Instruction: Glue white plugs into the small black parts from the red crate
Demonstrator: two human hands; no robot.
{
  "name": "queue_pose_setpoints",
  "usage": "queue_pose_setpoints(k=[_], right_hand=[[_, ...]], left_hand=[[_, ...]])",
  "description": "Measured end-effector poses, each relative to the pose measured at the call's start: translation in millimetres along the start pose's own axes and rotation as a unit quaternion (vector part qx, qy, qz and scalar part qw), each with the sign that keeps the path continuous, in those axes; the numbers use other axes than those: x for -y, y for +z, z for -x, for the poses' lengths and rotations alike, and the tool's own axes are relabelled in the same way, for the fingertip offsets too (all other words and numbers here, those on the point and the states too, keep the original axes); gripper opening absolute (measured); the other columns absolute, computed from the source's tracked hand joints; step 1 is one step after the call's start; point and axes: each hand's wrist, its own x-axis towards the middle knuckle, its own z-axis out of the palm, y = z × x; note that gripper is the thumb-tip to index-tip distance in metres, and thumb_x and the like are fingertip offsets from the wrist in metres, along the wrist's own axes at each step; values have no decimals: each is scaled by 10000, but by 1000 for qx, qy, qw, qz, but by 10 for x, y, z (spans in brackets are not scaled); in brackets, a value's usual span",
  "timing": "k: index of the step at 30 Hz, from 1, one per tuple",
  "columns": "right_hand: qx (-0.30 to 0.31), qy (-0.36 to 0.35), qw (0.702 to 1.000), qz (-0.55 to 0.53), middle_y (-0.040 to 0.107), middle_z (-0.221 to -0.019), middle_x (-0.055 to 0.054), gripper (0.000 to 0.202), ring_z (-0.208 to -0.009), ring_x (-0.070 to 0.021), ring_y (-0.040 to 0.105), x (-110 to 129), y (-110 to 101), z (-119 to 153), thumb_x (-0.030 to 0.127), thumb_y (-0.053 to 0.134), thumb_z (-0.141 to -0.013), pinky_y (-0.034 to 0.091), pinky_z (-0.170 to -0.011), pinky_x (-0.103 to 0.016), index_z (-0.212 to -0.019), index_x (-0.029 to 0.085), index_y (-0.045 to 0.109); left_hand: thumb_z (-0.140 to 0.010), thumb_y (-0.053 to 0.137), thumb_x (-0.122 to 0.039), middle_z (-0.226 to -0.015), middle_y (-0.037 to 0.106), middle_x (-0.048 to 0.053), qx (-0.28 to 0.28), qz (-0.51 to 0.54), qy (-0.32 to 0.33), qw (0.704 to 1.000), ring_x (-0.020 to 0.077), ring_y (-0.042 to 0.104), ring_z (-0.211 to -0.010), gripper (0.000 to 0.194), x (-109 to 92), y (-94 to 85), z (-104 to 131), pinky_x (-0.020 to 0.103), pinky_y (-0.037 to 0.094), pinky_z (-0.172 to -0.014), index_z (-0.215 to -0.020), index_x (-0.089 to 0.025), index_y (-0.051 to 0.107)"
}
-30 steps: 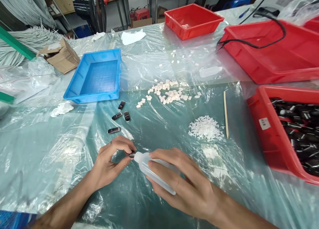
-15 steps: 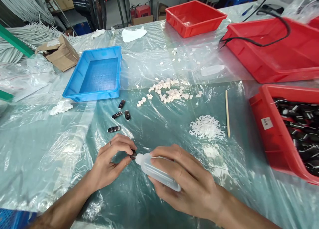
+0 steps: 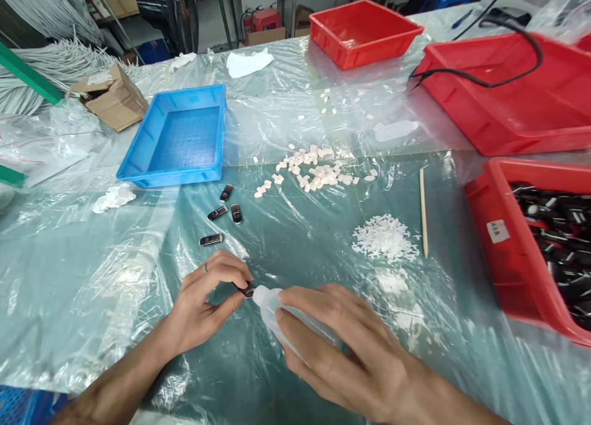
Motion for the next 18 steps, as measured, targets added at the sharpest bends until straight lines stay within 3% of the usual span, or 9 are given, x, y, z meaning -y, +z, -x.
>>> queue_pose_setpoints(k=[3,8,15,18], right_hand=[[-14,-38,998,41,830,-1025,-4,266,-897,-248,808,-3,34,107,128,687,-840,700,-575,-385,-946,350,788],[20,-34,998,42,827,-880,25,268,-873,-253,819,11,-41,-4,116,716,-828,725,-571,-362,-898,365,785],[4,52,997,-55,802,-898,-119,331,-764,-272,800,24,-61,-174,132,726,-807,727,-570,-355,-1119,241,713],[3,64,995,-74,787,-915,-116,395,-765,-272,792,37,-41,-161,106,725,-804,714,-574,-368,-1171,241,676]], left_hand=[[-1027,560,-240,-1057,772,12,-6,2,19,1000,226,721,-1010,131,7,7,5,413,597,-945,-992,-352,618],[-1026,556,-260,-1062,785,15,0,-5,2,1000,237,730,-1010,136,-22,-2,-1,427,610,-939,-975,-354,640],[-1038,537,-266,-1087,785,22,7,-10,9,1000,245,727,-1024,145,-20,2,-1,446,596,-968,-978,-354,636],[-1036,549,-255,-1083,782,20,3,-14,16,1000,245,726,-1019,142,-10,4,1,447,598,-958,-987,-358,633]])
